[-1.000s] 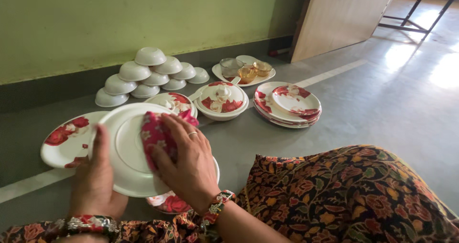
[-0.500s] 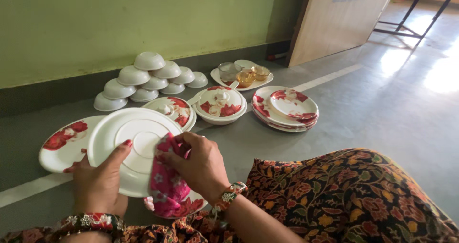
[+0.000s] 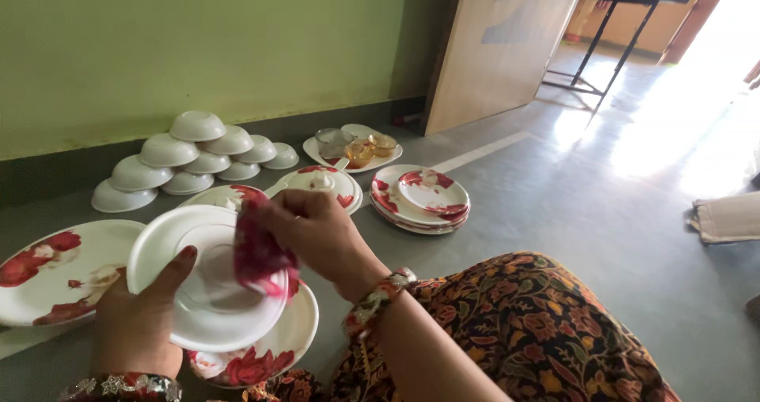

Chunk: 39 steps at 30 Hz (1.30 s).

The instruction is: The person wipes several plates and bowls with a cloth while sitting on the floor, stacking the cleaned items together.

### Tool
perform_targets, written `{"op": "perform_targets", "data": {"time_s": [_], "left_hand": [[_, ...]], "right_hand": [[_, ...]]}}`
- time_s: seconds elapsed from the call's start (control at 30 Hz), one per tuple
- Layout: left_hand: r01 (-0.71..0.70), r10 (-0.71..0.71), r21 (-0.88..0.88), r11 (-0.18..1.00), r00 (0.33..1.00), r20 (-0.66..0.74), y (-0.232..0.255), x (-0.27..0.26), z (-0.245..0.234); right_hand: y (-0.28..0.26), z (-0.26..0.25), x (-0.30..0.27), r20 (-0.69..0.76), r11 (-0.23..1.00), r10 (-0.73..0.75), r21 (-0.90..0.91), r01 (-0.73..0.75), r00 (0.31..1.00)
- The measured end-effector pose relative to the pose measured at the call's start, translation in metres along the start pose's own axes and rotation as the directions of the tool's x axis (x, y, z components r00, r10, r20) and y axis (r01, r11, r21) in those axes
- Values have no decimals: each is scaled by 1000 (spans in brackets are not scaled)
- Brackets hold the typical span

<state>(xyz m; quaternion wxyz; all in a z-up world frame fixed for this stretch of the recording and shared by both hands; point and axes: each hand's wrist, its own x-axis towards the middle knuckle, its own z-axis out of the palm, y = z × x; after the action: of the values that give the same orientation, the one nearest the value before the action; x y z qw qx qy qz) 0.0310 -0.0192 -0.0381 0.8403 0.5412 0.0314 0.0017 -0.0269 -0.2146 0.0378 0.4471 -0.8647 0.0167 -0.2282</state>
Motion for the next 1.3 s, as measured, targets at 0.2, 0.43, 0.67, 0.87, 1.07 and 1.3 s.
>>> {"op": "perform_targets", "data": {"time_s": [0.2,0.43,0.67,0.87,1.07,1.3], "left_hand": [[61,-61,-13,998,998,-4,18,-21,-4],[284,-260,-130,950,950,172,50,-52,0],[203,-152,-262,943,967,203,43,-58,3],[99,-54,-216,971,977,205,28,-20,-15],[-77,77,-5,997,996,50,22,-4,-34],[197,-132,-291,936,965,227,49,-40,-13]], "right_hand": [[-48,-9,-26,-222,939,64,-317,-134,973],[-70,41,-88,133,907,-395,-102,409,909],[-54,58,-58,-171,949,-178,-289,123,969],[-56,68,-93,-108,812,-572,-218,542,813],[-43,53,-91,-123,975,-204,-119,189,971],[-53,57,-106,-57,803,-577,-220,554,815]]}}
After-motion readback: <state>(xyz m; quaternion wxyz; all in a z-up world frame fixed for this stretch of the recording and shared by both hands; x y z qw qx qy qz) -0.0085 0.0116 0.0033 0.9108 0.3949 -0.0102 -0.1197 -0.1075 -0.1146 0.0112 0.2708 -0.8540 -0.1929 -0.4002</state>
